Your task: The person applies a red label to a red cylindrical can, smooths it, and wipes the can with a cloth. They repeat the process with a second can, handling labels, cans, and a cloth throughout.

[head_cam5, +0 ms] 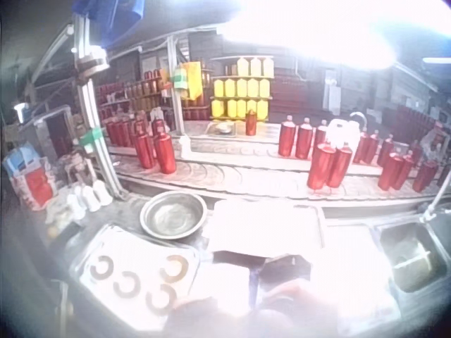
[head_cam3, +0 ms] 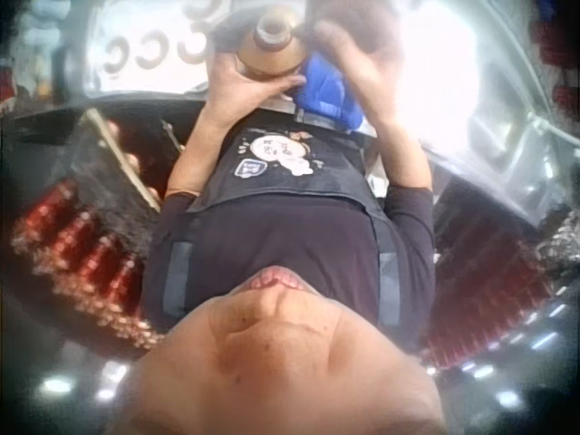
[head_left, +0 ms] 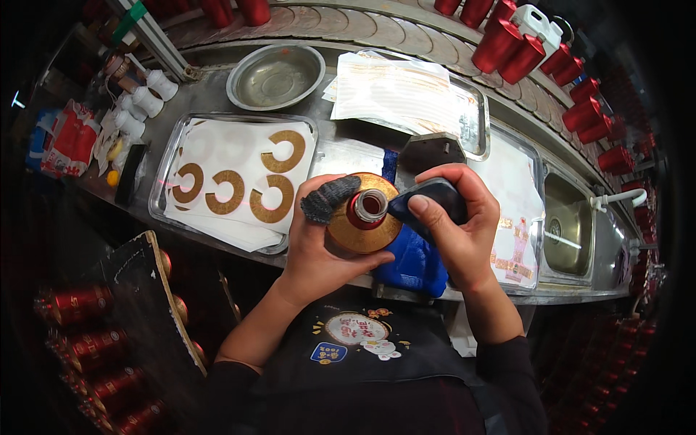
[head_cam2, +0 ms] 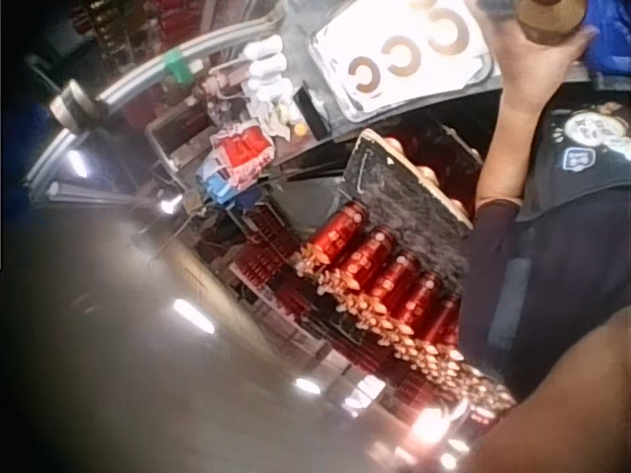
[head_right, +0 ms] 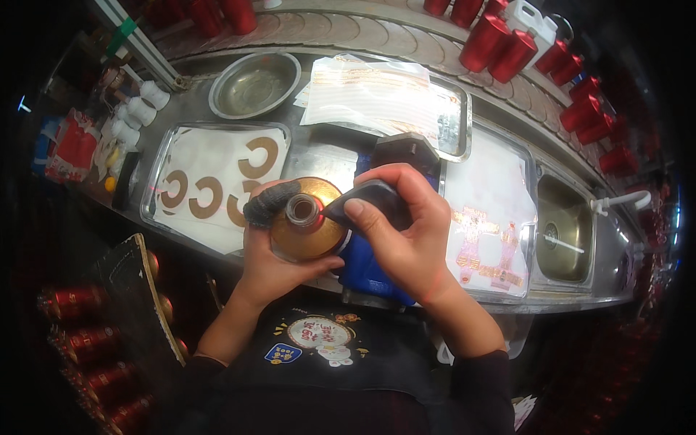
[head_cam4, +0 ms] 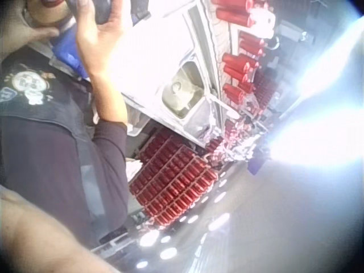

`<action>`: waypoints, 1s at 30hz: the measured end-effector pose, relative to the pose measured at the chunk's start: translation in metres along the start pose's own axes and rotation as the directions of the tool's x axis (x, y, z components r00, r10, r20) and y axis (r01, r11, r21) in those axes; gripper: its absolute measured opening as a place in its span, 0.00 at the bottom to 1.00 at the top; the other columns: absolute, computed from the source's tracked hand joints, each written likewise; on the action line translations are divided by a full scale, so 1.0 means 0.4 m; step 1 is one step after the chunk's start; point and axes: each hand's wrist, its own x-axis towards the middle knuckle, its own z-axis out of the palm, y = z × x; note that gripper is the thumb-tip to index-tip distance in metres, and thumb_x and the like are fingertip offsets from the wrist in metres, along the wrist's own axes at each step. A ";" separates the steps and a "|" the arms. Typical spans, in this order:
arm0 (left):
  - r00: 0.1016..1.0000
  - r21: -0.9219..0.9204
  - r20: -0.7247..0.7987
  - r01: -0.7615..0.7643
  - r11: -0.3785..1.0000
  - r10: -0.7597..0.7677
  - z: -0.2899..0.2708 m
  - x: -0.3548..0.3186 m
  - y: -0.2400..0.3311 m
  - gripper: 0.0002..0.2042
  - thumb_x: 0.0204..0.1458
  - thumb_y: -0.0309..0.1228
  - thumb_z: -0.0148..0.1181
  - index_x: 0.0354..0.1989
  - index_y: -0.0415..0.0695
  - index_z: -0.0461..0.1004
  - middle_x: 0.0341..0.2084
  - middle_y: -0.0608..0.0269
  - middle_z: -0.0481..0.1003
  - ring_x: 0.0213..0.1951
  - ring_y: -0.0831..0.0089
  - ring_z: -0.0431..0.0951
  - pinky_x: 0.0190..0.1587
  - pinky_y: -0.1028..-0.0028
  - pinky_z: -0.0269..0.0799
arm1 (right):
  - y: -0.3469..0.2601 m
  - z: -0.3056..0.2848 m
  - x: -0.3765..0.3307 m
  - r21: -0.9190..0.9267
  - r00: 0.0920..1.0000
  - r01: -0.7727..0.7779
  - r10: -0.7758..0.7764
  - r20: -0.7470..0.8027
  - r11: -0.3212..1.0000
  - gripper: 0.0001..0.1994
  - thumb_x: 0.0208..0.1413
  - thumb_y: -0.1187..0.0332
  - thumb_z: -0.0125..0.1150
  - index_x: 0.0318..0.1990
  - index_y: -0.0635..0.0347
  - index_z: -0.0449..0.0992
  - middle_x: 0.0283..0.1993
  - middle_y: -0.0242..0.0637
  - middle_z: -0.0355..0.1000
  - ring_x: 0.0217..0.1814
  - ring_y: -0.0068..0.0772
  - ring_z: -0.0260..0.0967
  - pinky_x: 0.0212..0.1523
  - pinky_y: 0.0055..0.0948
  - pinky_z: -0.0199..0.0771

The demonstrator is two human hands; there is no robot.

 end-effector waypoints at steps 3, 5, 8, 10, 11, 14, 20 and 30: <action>0.993 0.042 0.007 -0.121 0.992 0.121 -0.009 0.021 -0.011 0.44 0.31 0.33 0.85 0.62 0.45 0.67 0.56 0.54 0.68 0.58 0.55 0.72 0.61 0.62 0.70 | 0.046 0.001 0.034 0.028 0.999 -0.020 0.019 0.049 0.999 0.12 0.54 0.71 0.72 0.43 0.66 0.78 0.39 0.33 0.76 0.42 0.22 0.72 0.46 0.23 0.72; 0.992 0.008 0.046 -0.115 0.993 0.115 -0.030 0.025 -0.008 0.43 0.32 0.32 0.84 0.62 0.44 0.68 0.56 0.54 0.70 0.59 0.56 0.73 0.61 0.62 0.70 | 0.063 0.013 0.073 0.073 0.997 -0.035 0.030 0.069 0.997 0.11 0.53 0.69 0.71 0.41 0.65 0.79 0.37 0.30 0.75 0.40 0.19 0.70 0.44 0.20 0.71; 0.988 -0.136 0.150 -0.014 0.991 0.034 -0.057 0.035 -0.010 0.46 0.32 0.31 0.83 0.65 0.42 0.64 0.60 0.53 0.70 0.62 0.58 0.72 0.64 0.63 0.66 | 0.046 0.016 0.136 0.085 0.987 -0.089 0.076 0.144 0.992 0.11 0.52 0.72 0.72 0.41 0.67 0.79 0.36 0.31 0.76 0.39 0.20 0.72 0.42 0.22 0.74; 0.973 -0.214 0.224 0.098 0.972 -0.049 -0.064 0.040 -0.016 0.45 0.34 0.27 0.83 0.64 0.40 0.64 0.60 0.55 0.71 0.63 0.64 0.70 0.66 0.65 0.65 | 0.020 0.022 0.178 0.109 0.967 -0.141 0.114 0.226 0.984 0.12 0.52 0.72 0.73 0.42 0.66 0.80 0.36 0.31 0.77 0.40 0.20 0.73 0.42 0.22 0.75; 0.968 -0.259 0.244 0.127 0.957 -0.063 -0.066 0.044 -0.023 0.44 0.34 0.26 0.83 0.64 0.40 0.64 0.60 0.57 0.71 0.64 0.66 0.70 0.67 0.66 0.64 | 0.006 0.023 0.195 0.135 0.961 -0.109 0.070 0.267 0.985 0.12 0.52 0.72 0.73 0.43 0.65 0.80 0.37 0.31 0.78 0.41 0.20 0.74 0.43 0.22 0.75; 0.966 -0.260 0.255 0.099 0.961 -0.031 -0.061 0.031 -0.034 0.53 0.34 0.24 0.83 0.71 0.39 0.53 0.64 0.54 0.65 0.67 0.65 0.66 0.69 0.65 0.61 | -0.021 0.052 0.246 0.061 0.835 -0.146 0.090 0.542 0.987 0.16 0.49 0.67 0.76 0.40 0.66 0.80 0.35 0.28 0.76 0.39 0.19 0.71 0.45 0.19 0.71; 0.980 -0.316 0.197 0.096 0.944 -0.034 -0.053 0.023 -0.049 0.59 0.35 0.29 0.83 0.72 0.41 0.42 0.64 0.50 0.67 0.66 0.60 0.68 0.69 0.64 0.60 | -0.037 0.085 0.299 0.042 0.749 -0.091 0.040 0.661 0.995 0.12 0.49 0.71 0.75 0.40 0.65 0.81 0.35 0.30 0.78 0.39 0.19 0.73 0.44 0.22 0.74; 0.994 -0.242 0.101 -0.025 0.970 0.051 -0.028 0.031 -0.029 0.49 0.36 0.30 0.82 0.69 0.40 0.58 0.63 0.51 0.67 0.64 0.60 0.69 0.67 0.64 0.64 | 0.007 0.032 0.213 -0.110 0.982 -0.069 0.087 0.168 0.992 0.10 0.51 0.72 0.72 0.39 0.64 0.81 0.36 0.32 0.78 0.37 0.20 0.73 0.41 0.22 0.74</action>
